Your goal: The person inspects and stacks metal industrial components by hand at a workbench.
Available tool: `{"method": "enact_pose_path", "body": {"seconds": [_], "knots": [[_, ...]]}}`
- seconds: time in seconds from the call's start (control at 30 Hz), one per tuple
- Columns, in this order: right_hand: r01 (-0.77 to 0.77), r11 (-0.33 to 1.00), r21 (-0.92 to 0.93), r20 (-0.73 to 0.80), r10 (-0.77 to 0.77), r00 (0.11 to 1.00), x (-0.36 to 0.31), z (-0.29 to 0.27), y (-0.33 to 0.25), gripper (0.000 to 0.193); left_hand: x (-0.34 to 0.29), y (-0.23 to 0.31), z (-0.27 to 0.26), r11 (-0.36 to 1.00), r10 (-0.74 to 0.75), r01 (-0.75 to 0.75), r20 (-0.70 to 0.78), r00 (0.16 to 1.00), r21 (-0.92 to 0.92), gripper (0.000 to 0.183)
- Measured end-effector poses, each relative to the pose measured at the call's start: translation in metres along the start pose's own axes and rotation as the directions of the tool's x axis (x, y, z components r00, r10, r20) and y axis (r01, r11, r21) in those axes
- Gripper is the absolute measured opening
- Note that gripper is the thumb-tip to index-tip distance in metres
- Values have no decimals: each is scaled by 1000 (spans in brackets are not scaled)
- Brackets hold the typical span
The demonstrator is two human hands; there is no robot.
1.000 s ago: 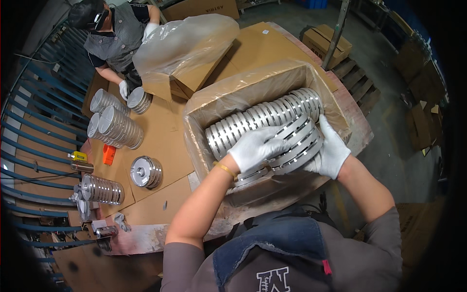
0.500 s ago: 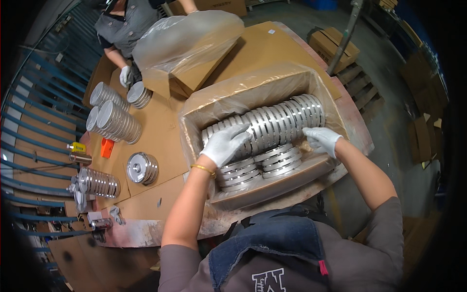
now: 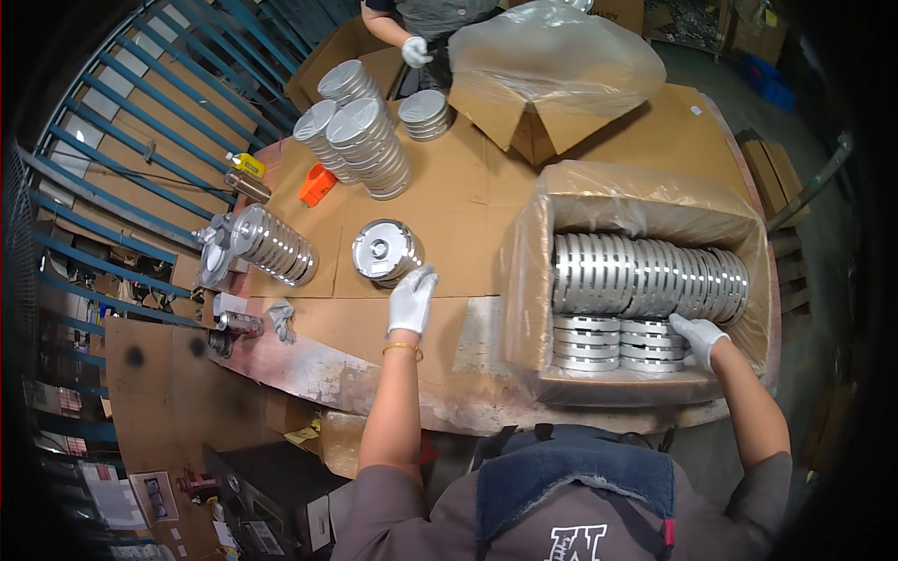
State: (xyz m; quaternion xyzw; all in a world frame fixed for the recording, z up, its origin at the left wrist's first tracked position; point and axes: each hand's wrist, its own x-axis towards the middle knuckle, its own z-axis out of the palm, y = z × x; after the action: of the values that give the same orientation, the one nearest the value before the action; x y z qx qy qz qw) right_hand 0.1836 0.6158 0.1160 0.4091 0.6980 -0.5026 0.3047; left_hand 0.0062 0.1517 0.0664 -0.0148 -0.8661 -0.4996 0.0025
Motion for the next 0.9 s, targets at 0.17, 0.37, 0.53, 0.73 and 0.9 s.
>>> {"method": "enact_pose_path", "body": {"seconds": [0.17,0.37,0.53,0.73,0.9], "knots": [[30,788,-614,-169,-169,971,-13,15,-14,60,39,-60,-26,813,33,104,-223,974,574,40],[595,745,-303,-156,-654,740,-65,80,-62,50,59,-77,-54,682,129,-64,-33,991,728,12],[626,760,172,173,-649,741,-87,172,-121,42,42,-32,-83,927,-198,137,-147,969,-348,16],[652,694,304,-12,-682,731,-80,235,-137,44,-5,-13,-99,-92,-211,232,247,946,-968,35],[-151,482,863,482,-695,534,-66,282,-143,83,-35,30,-109,558,58,147,215,975,-817,20]]}}
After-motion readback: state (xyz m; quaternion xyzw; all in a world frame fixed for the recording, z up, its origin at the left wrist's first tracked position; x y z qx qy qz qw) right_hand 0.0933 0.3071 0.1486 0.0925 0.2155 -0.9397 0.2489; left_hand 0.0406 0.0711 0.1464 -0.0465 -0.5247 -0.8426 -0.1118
